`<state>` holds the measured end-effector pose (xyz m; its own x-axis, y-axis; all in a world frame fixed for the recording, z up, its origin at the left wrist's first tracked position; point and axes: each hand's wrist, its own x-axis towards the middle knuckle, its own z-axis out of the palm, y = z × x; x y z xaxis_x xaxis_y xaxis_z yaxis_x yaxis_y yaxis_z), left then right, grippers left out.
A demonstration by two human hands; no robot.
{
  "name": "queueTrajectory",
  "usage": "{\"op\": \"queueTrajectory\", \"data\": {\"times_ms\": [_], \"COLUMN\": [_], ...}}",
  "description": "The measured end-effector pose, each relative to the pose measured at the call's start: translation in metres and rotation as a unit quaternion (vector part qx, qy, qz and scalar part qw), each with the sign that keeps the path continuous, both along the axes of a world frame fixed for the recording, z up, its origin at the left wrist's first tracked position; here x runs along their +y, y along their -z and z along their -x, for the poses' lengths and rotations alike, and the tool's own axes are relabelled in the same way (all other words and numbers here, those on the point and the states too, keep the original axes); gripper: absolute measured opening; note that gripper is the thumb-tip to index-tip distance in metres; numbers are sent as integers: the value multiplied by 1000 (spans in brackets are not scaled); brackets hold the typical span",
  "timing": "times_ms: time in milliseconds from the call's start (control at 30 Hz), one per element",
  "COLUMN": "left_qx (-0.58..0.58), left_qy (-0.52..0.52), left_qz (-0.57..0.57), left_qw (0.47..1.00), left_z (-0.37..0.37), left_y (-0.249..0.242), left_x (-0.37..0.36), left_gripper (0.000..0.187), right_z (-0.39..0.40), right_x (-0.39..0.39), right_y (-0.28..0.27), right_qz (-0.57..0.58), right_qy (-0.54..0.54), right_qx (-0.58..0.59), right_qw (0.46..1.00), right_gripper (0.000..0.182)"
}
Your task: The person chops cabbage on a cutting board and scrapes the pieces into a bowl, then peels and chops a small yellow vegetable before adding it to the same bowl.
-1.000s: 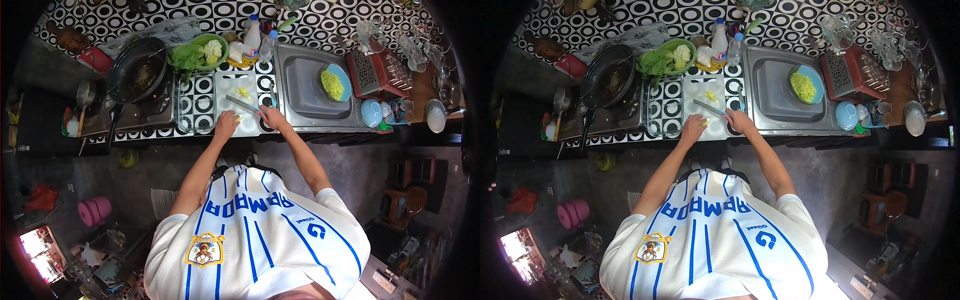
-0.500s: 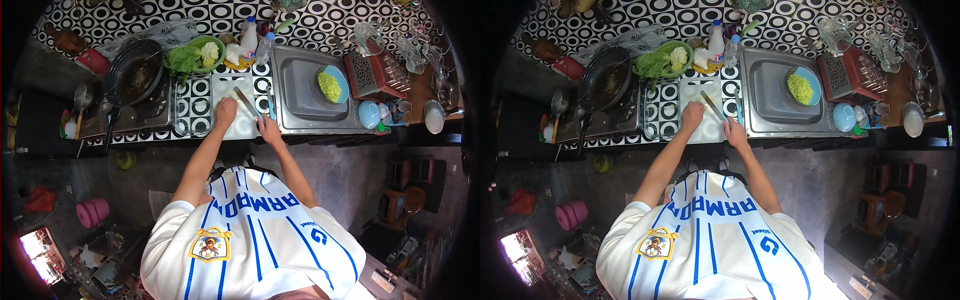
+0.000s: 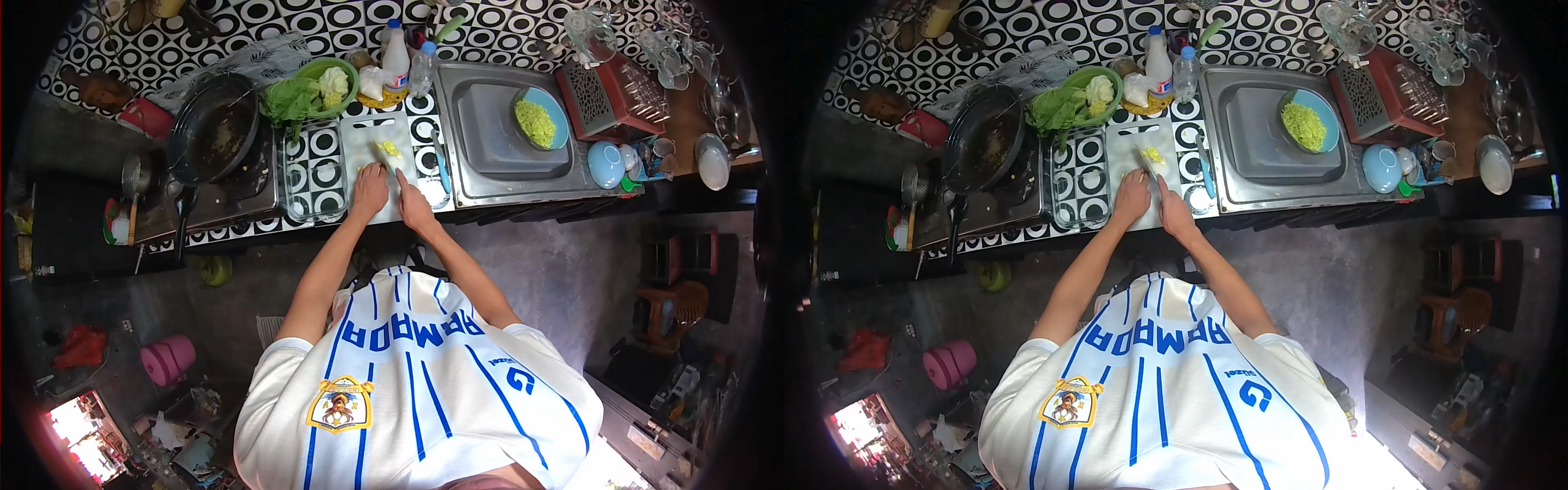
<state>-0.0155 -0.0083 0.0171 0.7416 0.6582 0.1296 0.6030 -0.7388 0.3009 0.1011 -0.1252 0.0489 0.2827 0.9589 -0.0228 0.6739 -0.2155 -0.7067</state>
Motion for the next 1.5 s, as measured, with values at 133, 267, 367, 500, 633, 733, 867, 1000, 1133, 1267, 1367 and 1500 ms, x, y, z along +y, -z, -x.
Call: {"op": "queueTrajectory", "data": {"times_ms": [133, 267, 367, 500, 633, 733, 867, 1000, 1133, 1267, 1367, 1500], "left_qx": [21, 19, 18, 24, 27, 31, 41, 30, 45, 33, 6, -9], "left_qy": [-5, -11, -16, -16, -16, -19, -16, -25, -15, -6, 4, 9], "left_qz": [64, 52, 50, 54, 60, 72, 72, 81, 75, 80, 79, 96], "left_qw": [998, 998, 998, 998, 998, 997, 996, 996, 996, 996, 997, 995], "left_z": [0, 0, 2, 4, 3, 3, 3, 1, 0, 4, 7, 12], "left_y": [-4, 5, 7, 8, 10, 8, 6, 3, -1, -3, -3, -4], "left_x": [2, 0, -3, -4, -4, -3, -3, -2, 1, 1, 6, 6], "left_gripper": [49, 43, 42, 44, 46, 47, 49, 50, 51, 53, 55, 58], "right_z": [3, 7, 10, 12, 11, 13, 12, 11, 9, 12, 5, 6], "right_x": [15, 19, 19, 20, 20, 25, 24, 26, 26, 10, -14, -59], "right_y": [6, 9, 5, 2, -6, -6, -9, -10, -8, -8, -6, -10], "right_qz": [-35, -52, -23, -15, 5, -4, -6, 1, -2, 23, 32, 52], "right_qy": [1, 15, 20, 28, 32, 37, 42, 42, 36, 36, 30, 27], "right_qx": [19, 35, 20, 14, 22, 24, 31, 26, 28, 39, 48, 17], "right_qw": [999, 998, 999, 999, 999, 999, 999, 999, 999, 998, 998, 998], "right_gripper": [69, 71, 71, 72, 71, 70, 68, 67, 68, 66, 63, 62]}}
